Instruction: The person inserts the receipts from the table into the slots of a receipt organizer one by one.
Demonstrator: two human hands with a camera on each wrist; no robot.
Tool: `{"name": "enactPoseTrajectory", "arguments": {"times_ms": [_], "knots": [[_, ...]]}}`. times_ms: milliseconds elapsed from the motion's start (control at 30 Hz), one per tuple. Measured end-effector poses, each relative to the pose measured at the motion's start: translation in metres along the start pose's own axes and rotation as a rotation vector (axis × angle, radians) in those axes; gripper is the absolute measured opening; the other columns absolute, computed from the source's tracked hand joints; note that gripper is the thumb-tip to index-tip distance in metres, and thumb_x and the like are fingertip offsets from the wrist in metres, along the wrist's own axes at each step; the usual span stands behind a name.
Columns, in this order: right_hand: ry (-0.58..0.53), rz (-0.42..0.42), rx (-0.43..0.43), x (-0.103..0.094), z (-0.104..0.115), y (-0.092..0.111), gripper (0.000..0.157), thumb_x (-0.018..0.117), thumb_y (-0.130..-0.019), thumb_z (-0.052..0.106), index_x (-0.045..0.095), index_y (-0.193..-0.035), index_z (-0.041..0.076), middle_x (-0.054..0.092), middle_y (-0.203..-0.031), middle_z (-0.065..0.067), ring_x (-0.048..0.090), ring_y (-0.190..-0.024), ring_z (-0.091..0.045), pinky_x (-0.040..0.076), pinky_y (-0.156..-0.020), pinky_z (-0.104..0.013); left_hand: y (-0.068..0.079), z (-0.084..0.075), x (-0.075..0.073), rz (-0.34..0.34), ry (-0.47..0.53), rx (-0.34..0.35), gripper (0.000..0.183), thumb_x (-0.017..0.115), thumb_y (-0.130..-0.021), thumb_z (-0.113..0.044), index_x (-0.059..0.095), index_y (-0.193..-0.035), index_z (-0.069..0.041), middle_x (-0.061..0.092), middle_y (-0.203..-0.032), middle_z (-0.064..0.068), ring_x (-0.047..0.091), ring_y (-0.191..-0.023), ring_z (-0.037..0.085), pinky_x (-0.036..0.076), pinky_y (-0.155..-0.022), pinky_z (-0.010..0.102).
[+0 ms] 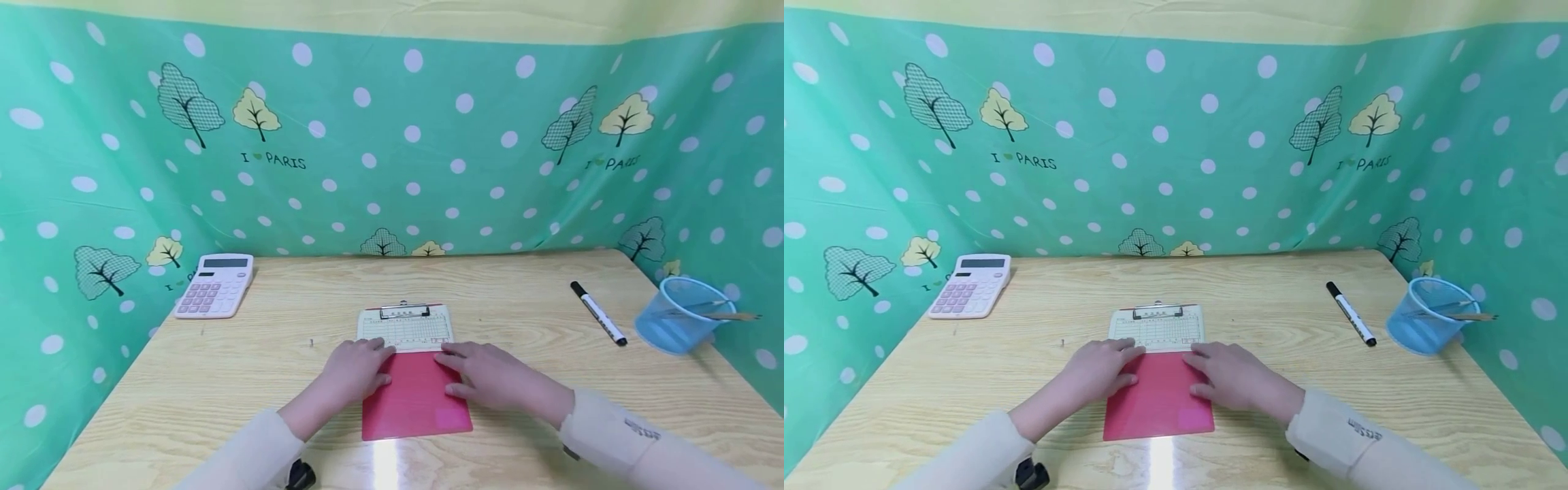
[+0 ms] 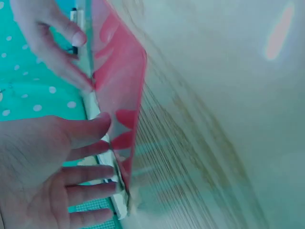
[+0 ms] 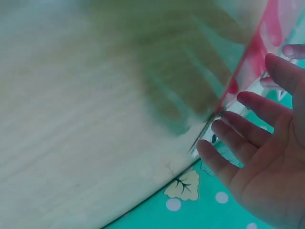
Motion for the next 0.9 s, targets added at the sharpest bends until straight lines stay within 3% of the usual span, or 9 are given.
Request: {"name": "enactPoseTrajectory", "arguments": {"times_ms": [133,300,600,900], "knots": [[-0.013,0.031,-0.002,0.008,0.001,0.015,0.065,0.067,-0.098,0.044,0.049,-0.151,0.012,0.043,-0.156,-0.014,0.045,-0.140,-0.035,0.042,-0.108,-0.052,0.013,0.001,0.003,0.099,0.010,-0.029,0.062,0.075,-0.089,-0.049,0.065,-0.136,-0.011,0.062,-0.138,0.012,0.060,-0.125,0.028,0.051,-0.098,0.046],[-0.004,0.013,-0.007,0.011,-0.001,0.021,0.067,0.066,-0.097,0.046,0.047,-0.153,0.013,0.042,-0.157,-0.013,0.044,-0.140,-0.034,0.040,-0.109,-0.054,0.015,-0.001,0.008,0.154,0.033,-0.034,0.077,0.075,-0.085,-0.056,0.058,-0.142,-0.008,0.056,-0.145,0.015,0.053,-0.133,0.029,0.046,-0.105,0.047],[-0.083,0.012,0.069,0.008,-0.026,0.020,0.069,0.068,-0.095,0.048,0.048,-0.152,0.015,0.039,-0.159,-0.012,0.038,-0.144,-0.038,0.033,-0.112,-0.060,-0.006,-0.008,0.008,0.146,0.099,-0.044,0.075,0.080,-0.084,-0.049,0.059,-0.140,-0.004,0.056,-0.143,0.019,0.053,-0.133,0.032,0.046,-0.104,0.046],[-0.122,0.001,0.072,0.004,-0.036,0.012,0.071,0.070,-0.094,0.048,0.048,-0.152,0.014,0.040,-0.158,-0.014,0.037,-0.144,-0.041,0.033,-0.111,-0.062,-0.023,-0.003,0.010,0.183,0.152,-0.054,0.075,0.081,-0.084,-0.043,0.057,-0.142,-0.003,0.053,-0.146,0.020,0.052,-0.134,0.034,0.045,-0.106,0.045]]}}
Point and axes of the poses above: each hand's wrist, its own y-axis away from the middle knuckle, its own x-axis out of the palm, z = x × y, the point moved 10 cm from there along -y, towards the middle knuckle
